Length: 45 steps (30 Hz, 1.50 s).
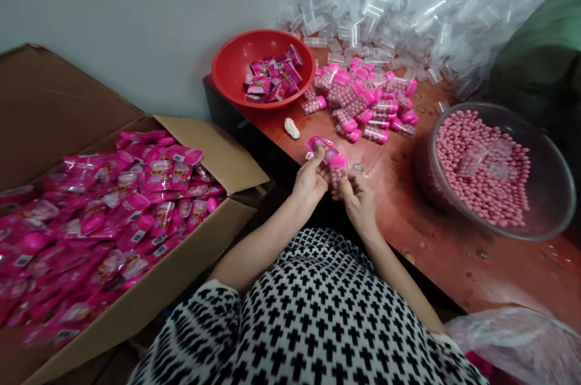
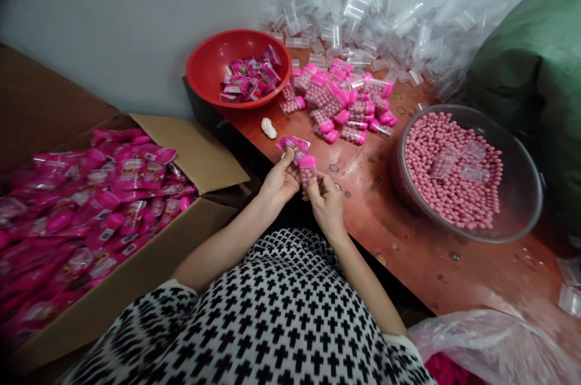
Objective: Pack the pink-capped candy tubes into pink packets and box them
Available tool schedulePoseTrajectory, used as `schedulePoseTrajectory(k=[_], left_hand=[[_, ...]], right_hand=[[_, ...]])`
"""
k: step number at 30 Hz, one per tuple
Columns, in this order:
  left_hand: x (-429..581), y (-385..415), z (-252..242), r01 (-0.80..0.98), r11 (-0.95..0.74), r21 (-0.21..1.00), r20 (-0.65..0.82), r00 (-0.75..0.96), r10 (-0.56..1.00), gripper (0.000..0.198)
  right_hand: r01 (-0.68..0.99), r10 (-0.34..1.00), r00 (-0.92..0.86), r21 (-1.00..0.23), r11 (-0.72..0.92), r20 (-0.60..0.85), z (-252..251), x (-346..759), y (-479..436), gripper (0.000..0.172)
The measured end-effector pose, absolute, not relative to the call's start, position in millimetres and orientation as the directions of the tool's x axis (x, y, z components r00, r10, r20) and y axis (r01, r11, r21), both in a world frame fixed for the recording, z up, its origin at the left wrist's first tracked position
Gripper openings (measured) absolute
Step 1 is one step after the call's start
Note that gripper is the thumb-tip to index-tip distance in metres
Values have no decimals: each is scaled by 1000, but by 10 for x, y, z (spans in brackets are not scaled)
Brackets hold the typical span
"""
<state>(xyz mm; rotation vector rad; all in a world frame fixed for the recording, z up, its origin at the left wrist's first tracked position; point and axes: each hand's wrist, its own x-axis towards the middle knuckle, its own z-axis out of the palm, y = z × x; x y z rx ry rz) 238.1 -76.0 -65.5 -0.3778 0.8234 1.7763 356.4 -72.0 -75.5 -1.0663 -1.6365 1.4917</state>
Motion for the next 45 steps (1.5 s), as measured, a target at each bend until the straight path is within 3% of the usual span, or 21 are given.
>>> schedulePoseTrajectory(k=[3,7,13,18,29,37,43,45], left_hand=[[2402,-763,-651,-907,-163,389,-594,-381,709,18],[2386,-794,-640,-849,-165,501,-456,-421,784,28],[2321,-797,-672,-749,-46,660,-351,-363,863,38],[2313,-779,-676,-744,40,667,-398,-310,863,38],[2195,-773,-604,-611,147,778,-344,-218,914,31],[2317,-773,-625,-632,71,772,-357,-337,871,32],[2361,-729,-610,-630,243,737,-406,-125,905,29],[2468,-731,-526,-541,336,771,-430,-52,901,27]], right_hand=[[146,889,-456,-988,47,-25,-773,3565,-728,25],[135,893,-449,-990,45,-20,-784,3557,-712,26],[139,903,-430,-987,76,9,-816,3543,-702,27],[126,904,-428,-990,69,9,-839,3539,-697,26],[-59,889,-445,-987,-149,-107,-742,3501,-679,26],[-22,915,-395,-995,-98,-82,-772,3504,-682,30],[-191,916,-328,-933,-304,-231,-735,3577,-743,31],[-250,934,-275,-921,-299,-229,-696,3704,-822,31]])
